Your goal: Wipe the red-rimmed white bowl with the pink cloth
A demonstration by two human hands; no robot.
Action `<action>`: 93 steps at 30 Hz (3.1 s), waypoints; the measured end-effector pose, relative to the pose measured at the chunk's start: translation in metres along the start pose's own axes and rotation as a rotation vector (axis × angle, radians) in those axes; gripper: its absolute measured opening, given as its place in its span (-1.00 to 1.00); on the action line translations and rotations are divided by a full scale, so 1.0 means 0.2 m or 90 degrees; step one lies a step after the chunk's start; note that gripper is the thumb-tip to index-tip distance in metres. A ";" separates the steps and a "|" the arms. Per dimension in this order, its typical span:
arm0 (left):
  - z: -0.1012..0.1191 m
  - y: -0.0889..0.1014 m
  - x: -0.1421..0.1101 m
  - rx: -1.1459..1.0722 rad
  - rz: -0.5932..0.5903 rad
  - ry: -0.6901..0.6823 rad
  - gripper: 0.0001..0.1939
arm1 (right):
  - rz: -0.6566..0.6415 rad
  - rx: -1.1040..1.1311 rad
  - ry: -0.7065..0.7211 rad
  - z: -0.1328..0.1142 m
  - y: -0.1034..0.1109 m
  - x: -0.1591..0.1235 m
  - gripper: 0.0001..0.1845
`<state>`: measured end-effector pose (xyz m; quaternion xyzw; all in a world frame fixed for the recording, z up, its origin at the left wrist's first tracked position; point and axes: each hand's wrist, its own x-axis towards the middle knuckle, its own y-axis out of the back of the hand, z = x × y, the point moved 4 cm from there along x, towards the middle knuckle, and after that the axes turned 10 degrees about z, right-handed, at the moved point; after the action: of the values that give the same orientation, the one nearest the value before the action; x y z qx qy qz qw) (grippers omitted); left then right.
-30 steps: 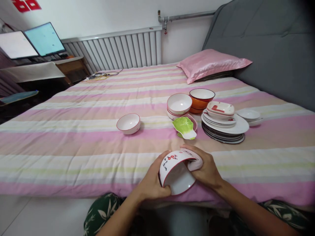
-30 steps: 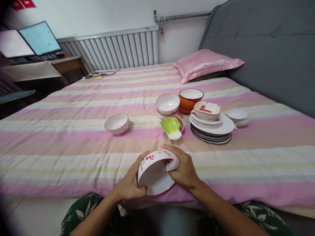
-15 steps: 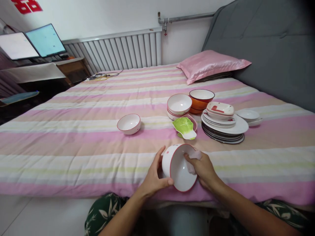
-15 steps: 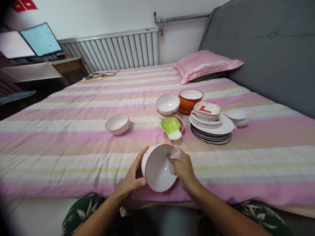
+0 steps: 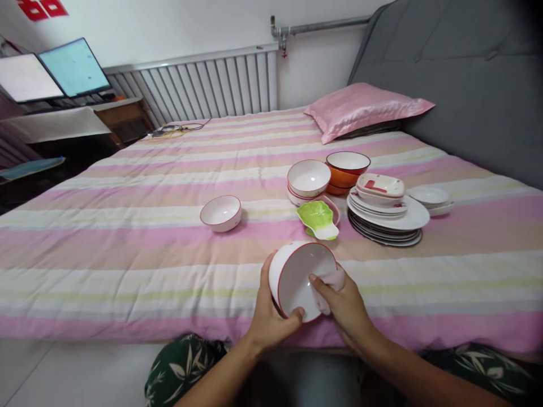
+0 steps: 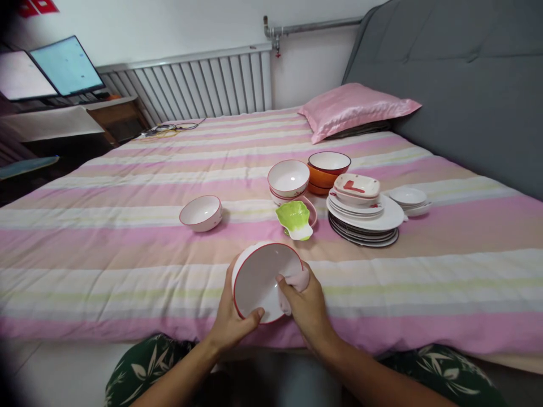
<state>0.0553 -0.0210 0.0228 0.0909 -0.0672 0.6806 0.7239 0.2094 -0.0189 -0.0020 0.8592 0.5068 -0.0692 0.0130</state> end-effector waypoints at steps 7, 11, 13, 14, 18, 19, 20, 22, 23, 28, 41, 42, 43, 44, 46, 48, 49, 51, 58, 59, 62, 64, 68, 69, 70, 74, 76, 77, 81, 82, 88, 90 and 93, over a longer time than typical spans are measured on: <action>0.04 0.01 0.01 0.068 -0.084 -0.089 -0.03 | -0.016 -0.067 0.166 -0.11 0.03 0.06 -0.58; 0.02 0.03 0.00 0.087 -0.131 -0.110 0.01 | -0.045 -0.082 0.242 -0.16 0.05 0.06 -0.59; 0.02 0.04 0.00 0.101 -0.154 -0.099 0.03 | -0.070 -0.100 0.278 -0.18 0.05 0.07 -0.59; 0.02 0.04 0.00 0.113 -0.165 -0.090 0.04 | -0.081 -0.113 0.298 -0.19 0.05 0.07 -0.59; 0.03 0.04 0.01 0.153 -0.224 -0.047 0.06 | -0.131 -0.169 0.407 -0.22 0.06 0.07 -0.55; 0.04 0.04 0.01 0.156 -0.240 -0.040 0.05 | -0.146 -0.184 0.444 -0.23 0.06 0.07 -0.53; 0.04 0.04 0.01 0.158 -0.254 -0.035 0.05 | -0.160 -0.198 0.481 -0.24 0.06 0.07 -0.51; 0.05 0.04 0.02 0.162 -0.275 -0.027 0.05 | -0.183 -0.223 0.548 -0.26 0.06 0.06 -0.48; 0.05 0.04 0.02 0.164 -0.285 -0.022 0.04 | -0.193 -0.232 0.574 -0.27 0.06 0.05 -0.46; 0.05 0.03 0.04 0.158 -0.327 -0.002 0.05 | -0.242 -0.254 0.638 -0.28 0.05 0.03 -0.41; 0.02 -0.02 0.02 -0.124 -0.154 0.079 0.31 | 0.016 -0.029 0.168 -0.11 0.05 0.13 -0.63; 0.01 -0.03 0.01 -0.122 -0.138 0.056 0.33 | 0.034 0.012 0.121 -0.09 0.05 0.13 -0.62; 0.01 -0.05 0.00 -0.114 -0.124 0.040 0.35 | 0.044 0.046 0.078 -0.07 0.04 0.12 -0.60; 0.00 -0.06 -0.01 -0.104 -0.111 0.029 0.37 | 0.046 0.069 0.043 -0.04 0.03 0.11 -0.59; -0.02 -0.07 -0.03 -0.077 -0.071 0.014 0.35 | 0.044 0.087 0.018 0.00 0.01 0.07 -0.58; -0.02 -0.06 -0.03 -0.029 -0.025 -0.011 0.20 | 0.040 0.076 0.031 0.02 0.00 0.05 -0.59; -0.01 -0.05 -0.03 -0.003 -0.010 -0.028 0.10 | 0.037 0.067 0.045 0.02 -0.01 0.04 -0.60; 0.01 -0.04 -0.03 0.032 -0.017 -0.071 -0.01 | 0.028 0.056 0.085 0.01 0.00 0.03 -0.59; 0.04 -0.01 -0.01 0.011 -0.125 -0.203 0.02 | -0.034 0.041 0.240 -0.13 0.04 0.05 -0.52; 0.03 -0.01 -0.01 0.019 -0.141 -0.200 0.04 | -0.050 0.032 0.265 -0.15 0.04 0.05 -0.54; 0.02 0.01 0.00 0.052 -0.184 -0.173 0.08 | -0.079 -0.007 0.317 -0.17 0.05 0.06 -0.59; 0.02 0.02 0.00 0.073 -0.190 -0.164 0.08 | -0.097 -0.029 0.353 -0.18 0.06 0.07 -0.58; 0.03 0.02 0.01 0.083 -0.191 -0.172 0.09 | -0.142 -0.098 0.478 -0.22 0.08 0.07 -0.54; 0.03 0.02 0.01 0.082 -0.198 -0.170 0.10 | -0.153 -0.119 0.515 -0.23 0.08 0.07 -0.54; 0.03 0.02 0.01 0.085 -0.204 -0.165 0.09 | -0.165 -0.140 0.552 -0.25 0.08 0.07 -0.54; 0.03 0.00 0.02 0.124 -0.223 -0.146 0.05 | -0.206 -0.206 0.676 -0.30 0.08 0.05 -0.55; 0.04 0.00 0.02 0.141 -0.226 -0.139 0.05 | -0.226 -0.234 0.714 -0.32 0.07 0.04 -0.54; 0.04 -0.01 0.02 0.147 -0.227 -0.135 0.05 | -0.234 -0.247 0.729 -0.33 0.07 0.03 -0.54; 0.03 -0.01 0.03 0.175 -0.219 -0.132 0.04 | -0.249 -0.275 0.792 -0.35 0.06 0.00 -0.55; 0.03 -0.01 0.03 0.182 -0.217 -0.135 0.03 | -0.251 -0.276 0.807 -0.36 0.05 -0.01 -0.57; 0.03 -0.02 0.04 0.209 -0.204 -0.153 0.00 | -0.283 -0.301 0.904 -0.40 0.02 -0.07 -0.65; 0.04 -0.03 0.04 0.208 -0.196 -0.159 -0.03 | -0.298 -0.317 0.941 -0.41 0.00 -0.11 -0.67; 0.04 -0.04 0.04 0.202 -0.186 -0.172 -0.06 | -0.314 -0.346 0.987 -0.44 -0.03 -0.17 -0.73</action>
<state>0.0637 -0.0155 0.0328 0.3019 -0.0418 0.5522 0.7760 0.1974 -0.0374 0.0894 0.4962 0.5436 0.6608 -0.1472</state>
